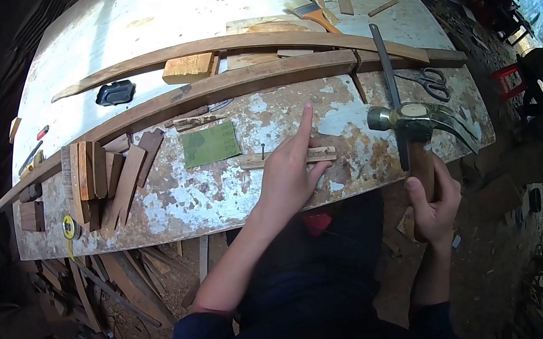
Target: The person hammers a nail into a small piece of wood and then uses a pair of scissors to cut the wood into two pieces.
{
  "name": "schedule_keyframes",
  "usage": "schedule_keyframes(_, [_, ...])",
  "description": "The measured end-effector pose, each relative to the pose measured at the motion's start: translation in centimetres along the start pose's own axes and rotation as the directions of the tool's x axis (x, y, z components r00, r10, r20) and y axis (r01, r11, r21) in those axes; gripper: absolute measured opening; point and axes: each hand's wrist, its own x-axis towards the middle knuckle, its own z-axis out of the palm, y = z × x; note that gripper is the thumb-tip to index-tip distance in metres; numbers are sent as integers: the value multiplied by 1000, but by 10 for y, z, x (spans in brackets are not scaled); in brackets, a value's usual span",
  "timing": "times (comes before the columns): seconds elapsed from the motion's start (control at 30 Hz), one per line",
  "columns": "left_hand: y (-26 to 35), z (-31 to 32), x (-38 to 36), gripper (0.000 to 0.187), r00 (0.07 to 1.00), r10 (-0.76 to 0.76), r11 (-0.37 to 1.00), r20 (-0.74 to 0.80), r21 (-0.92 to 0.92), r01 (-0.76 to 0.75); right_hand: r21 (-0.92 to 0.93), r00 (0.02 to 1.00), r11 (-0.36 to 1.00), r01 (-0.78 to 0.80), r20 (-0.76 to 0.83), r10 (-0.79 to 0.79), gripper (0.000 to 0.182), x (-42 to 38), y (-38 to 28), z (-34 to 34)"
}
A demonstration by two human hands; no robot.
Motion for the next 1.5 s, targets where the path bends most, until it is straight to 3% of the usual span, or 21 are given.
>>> schedule_keyframes(0.1, [0, 0, 2, 117, 1000, -1, 1000, -4, -16, 1, -116, 985, 987, 113, 140, -97, 47, 4, 3, 10])
schedule_keyframes(0.13, [1, 0, 1, 117, 1000, -5, 1000, -4, -24, 5, -174, 960, 977, 125, 271, -75, 49, 5, 8, 14])
schedule_keyframes(0.23, [-1, 1, 1, 117, 1000, -10, 1000, -2, -28, 10, -151, 974, 977, 152, 192, -122, 47, 5, 7, 13])
schedule_keyframes(0.27, [-2, 0, 2, 117, 1000, -3, 1000, -13, -24, 2, -121, 985, 980, 157, 89, -147, 48, 2, 9, 13])
schedule_keyframes(0.33, [1, 0, 0, 117, 1000, 10, 1000, -19, -20, -10, 88, 998, 994, -65, 5, 65, 47, -15, 10, 12])
schedule_keyframes(0.43, [0, 0, 1, 117, 1000, -19, 1000, -3, -10, 19, 56, 991, 990, -129, 53, 126, 51, -17, 6, 18])
schedule_keyframes(0.5, [1, 1, 1, 117, 1000, -17, 999, -11, -38, 17, -159, 966, 987, 40, 258, 2, 50, -7, 2, 24])
schedule_keyframes(0.63, [2, 1, 1, 118, 1000, -20, 1000, -10, -18, 20, -146, 997, 987, 73, 4, -73, 48, -18, 5, 24])
schedule_keyframes(0.67, [2, 2, -3, 118, 1000, -26, 1000, -3, -17, 26, -11, 996, 999, -53, -79, 52, 47, -27, 11, 23])
schedule_keyframes(0.73, [1, 1, 0, 118, 1000, -19, 1000, -8, -5, 19, 64, 983, 986, -154, -91, 159, 46, -35, 8, 24])
schedule_keyframes(0.8, [0, 1, 1, 118, 1000, -23, 1000, -11, -12, 23, -28, 996, 999, -18, -93, 15, 45, -32, 16, 30])
schedule_keyframes(0.9, [0, 3, 1, 118, 1000, -10, 1000, -22, -28, 10, -126, 980, 990, 59, 196, -33, 46, -20, 15, 32])
schedule_keyframes(1.0, [1, 1, 1, 118, 999, -27, 999, -18, -23, 26, -157, 989, 979, 129, -56, -139, 45, -23, 6, 30])
schedule_keyframes(1.07, [2, 0, 1, 118, 999, -34, 999, -10, -17, 34, -4, 990, 1000, -20, -139, 19, 46, -38, 8, 25])
schedule_keyframes(1.13, [2, 0, 0, 118, 1000, -31, 999, -2, -9, 31, 3, 995, 1000, -21, -99, 21, 46, -39, 8, 28])
schedule_keyframes(1.2, [0, 1, 0, 118, 1000, -15, 1000, -11, -11, 15, -90, 997, 993, 74, 23, -72, 45, -26, 11, 37])
schedule_keyframes(1.23, [0, 3, 0, 119, 1000, -8, 1000, -15, -13, 8, -139, 975, 990, 36, 222, -4, 46, -17, 4, 33])
schedule_keyframes(1.4, [7, 1, -4, 107, 999, 11, 1000, -31, 4, -11, -29, 995, 1000, -7, 96, 10, 45, -18, 9, 38])
schedule_keyframes(1.5, [11, 7, -3, 90, 995, 46, 996, -89, 74, -39, 208, 966, 945, -254, 111, 235, 44, -18, 14, 54])
